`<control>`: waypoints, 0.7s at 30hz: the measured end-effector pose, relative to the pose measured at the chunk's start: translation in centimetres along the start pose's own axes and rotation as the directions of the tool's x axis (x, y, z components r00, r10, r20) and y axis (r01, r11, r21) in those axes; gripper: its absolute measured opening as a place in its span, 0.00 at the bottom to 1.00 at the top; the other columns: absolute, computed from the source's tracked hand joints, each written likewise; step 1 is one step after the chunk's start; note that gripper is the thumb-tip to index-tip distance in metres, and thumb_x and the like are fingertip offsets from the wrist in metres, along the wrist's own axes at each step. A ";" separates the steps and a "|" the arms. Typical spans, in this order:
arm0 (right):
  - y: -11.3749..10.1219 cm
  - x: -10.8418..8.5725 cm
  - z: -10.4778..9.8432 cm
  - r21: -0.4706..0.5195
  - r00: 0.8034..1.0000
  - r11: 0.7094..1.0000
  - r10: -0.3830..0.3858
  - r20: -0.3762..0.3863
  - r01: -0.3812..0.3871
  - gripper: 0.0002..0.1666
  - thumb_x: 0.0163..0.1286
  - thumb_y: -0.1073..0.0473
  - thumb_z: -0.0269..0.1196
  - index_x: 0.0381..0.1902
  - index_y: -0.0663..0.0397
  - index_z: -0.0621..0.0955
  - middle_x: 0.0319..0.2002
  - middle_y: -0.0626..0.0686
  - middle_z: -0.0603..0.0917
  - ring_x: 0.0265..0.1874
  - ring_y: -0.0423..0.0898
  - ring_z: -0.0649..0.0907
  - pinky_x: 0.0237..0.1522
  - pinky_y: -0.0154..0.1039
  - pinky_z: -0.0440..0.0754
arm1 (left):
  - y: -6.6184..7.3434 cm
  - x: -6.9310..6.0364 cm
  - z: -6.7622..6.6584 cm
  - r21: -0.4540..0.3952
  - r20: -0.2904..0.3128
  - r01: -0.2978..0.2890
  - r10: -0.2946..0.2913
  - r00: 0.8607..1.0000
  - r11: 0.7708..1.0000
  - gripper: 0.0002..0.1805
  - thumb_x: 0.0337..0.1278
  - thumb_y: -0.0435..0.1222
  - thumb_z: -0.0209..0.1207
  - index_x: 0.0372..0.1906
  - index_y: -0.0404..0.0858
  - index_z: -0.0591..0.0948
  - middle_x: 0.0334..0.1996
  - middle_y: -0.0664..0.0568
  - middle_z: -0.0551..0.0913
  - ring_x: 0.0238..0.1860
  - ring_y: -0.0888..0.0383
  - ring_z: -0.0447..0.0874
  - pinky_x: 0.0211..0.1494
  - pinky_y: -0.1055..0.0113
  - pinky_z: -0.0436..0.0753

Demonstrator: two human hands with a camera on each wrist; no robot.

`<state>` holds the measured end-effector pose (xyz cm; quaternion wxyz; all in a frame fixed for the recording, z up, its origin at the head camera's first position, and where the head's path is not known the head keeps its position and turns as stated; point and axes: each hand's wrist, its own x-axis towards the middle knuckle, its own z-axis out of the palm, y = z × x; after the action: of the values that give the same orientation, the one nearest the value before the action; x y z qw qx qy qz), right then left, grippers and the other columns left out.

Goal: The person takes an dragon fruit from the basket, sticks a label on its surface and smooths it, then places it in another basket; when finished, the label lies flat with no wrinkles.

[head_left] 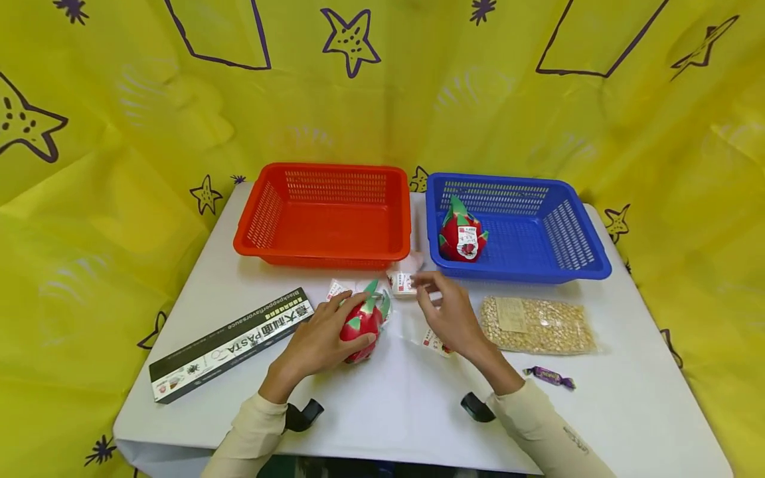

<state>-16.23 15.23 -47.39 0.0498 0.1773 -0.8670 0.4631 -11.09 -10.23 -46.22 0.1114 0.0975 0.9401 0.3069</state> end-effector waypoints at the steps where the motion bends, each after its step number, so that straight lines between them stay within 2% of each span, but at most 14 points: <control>1: 0.6 -0.8 -0.2 -0.074 0.999 0.997 -0.013 0.047 0.016 0.16 0.76 0.69 0.62 0.59 0.61 0.83 0.49 0.56 0.88 0.44 0.50 0.87 0.47 0.48 0.89 | 0.0 0.1 0.0 0.002 -0.014 -0.001 0.001 1.000 1.000 0.42 0.64 0.57 0.69 0.80 0.56 0.68 0.77 0.46 0.68 0.69 0.43 0.71 0.56 0.34 0.83; 3: 1.9 -2.1 -0.5 -0.253 0.987 0.966 -0.011 0.159 0.052 0.15 0.75 0.66 0.64 0.57 0.57 0.86 0.46 0.53 0.88 0.41 0.46 0.85 0.42 0.45 0.87 | 0.0 0.5 0.2 -0.004 -0.043 0.009 -0.009 0.999 1.000 0.40 0.65 0.57 0.68 0.79 0.56 0.69 0.75 0.45 0.72 0.65 0.44 0.75 0.53 0.39 0.86; 5: 3.2 -3.4 -0.6 -0.392 0.968 0.912 -0.023 0.251 0.123 0.16 0.73 0.65 0.67 0.57 0.54 0.88 0.47 0.52 0.85 0.43 0.46 0.83 0.40 0.44 0.86 | 0.1 0.8 0.7 -0.015 -0.076 0.029 -0.030 0.997 0.999 0.39 0.66 0.58 0.68 0.79 0.56 0.70 0.73 0.44 0.74 0.62 0.44 0.76 0.50 0.42 0.87; 8: 4.4 -4.6 -0.7 -0.523 0.950 0.827 -0.043 0.308 0.207 0.18 0.71 0.62 0.70 0.58 0.50 0.89 0.50 0.53 0.84 0.49 0.49 0.82 0.36 0.43 0.85 | 0.4 1.3 1.5 -0.023 -0.132 0.040 -0.043 0.990 0.999 0.38 0.66 0.57 0.67 0.78 0.54 0.71 0.69 0.40 0.77 0.58 0.43 0.78 0.47 0.44 0.88; 10: 4.7 -4.9 -0.7 -0.553 0.951 0.797 -0.082 0.298 0.242 0.17 0.70 0.63 0.71 0.55 0.49 0.90 0.49 0.52 0.83 0.49 0.49 0.82 0.33 0.41 0.84 | 0.4 1.4 1.8 -0.034 -0.156 0.037 -0.042 0.987 0.999 0.38 0.66 0.57 0.67 0.78 0.53 0.71 0.68 0.39 0.77 0.57 0.42 0.79 0.48 0.42 0.88; 12: 4.8 -4.8 -0.6 -0.564 0.950 0.783 -0.108 0.293 0.263 0.13 0.70 0.62 0.72 0.51 0.48 0.91 0.48 0.50 0.84 0.48 0.47 0.82 0.31 0.40 0.83 | 0.1 1.3 1.8 -0.063 -0.159 0.028 -0.037 0.986 0.998 0.39 0.66 0.57 0.67 0.78 0.54 0.71 0.69 0.40 0.76 0.58 0.42 0.79 0.49 0.42 0.88; 15: 5.1 -4.7 -0.5 -0.569 0.941 0.758 -0.182 0.286 0.320 0.06 0.68 0.62 0.73 0.42 0.47 0.90 0.44 0.48 0.84 0.45 0.46 0.82 0.30 0.39 0.83 | -0.4 0.9 1.4 -0.119 -0.154 0.013 -0.031 0.988 0.993 0.40 0.64 0.57 0.69 0.78 0.55 0.71 0.75 0.43 0.72 0.65 0.41 0.77 0.53 0.41 0.87; 19: 5.4 -4.7 -0.5 -0.584 0.915 0.704 -0.288 0.284 0.403 0.04 0.66 0.62 0.72 0.37 0.47 0.87 0.39 0.46 0.85 0.41 0.45 0.81 0.34 0.39 0.84 | -1.1 0.3 0.7 -0.176 -0.109 -0.041 0.022 0.994 0.983 0.41 0.62 0.52 0.73 0.79 0.56 0.71 0.80 0.45 0.66 0.72 0.39 0.72 0.59 0.37 0.85; 21: 5.5 -4.8 -0.6 -0.580 0.913 0.704 -0.309 0.268 0.409 0.04 0.66 0.62 0.72 0.36 0.47 0.86 0.36 0.46 0.85 0.40 0.44 0.82 0.36 0.39 0.84 | -1.3 0.2 0.4 -0.201 -0.076 -0.065 0.051 0.996 0.977 0.42 0.62 0.50 0.74 0.79 0.56 0.70 0.81 0.45 0.64 0.73 0.38 0.71 0.61 0.36 0.84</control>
<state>-13.77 19.71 -52.55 0.1297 0.3505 -0.9203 0.1157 -11.37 -11.00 -47.38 0.0786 0.1022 0.9040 0.4077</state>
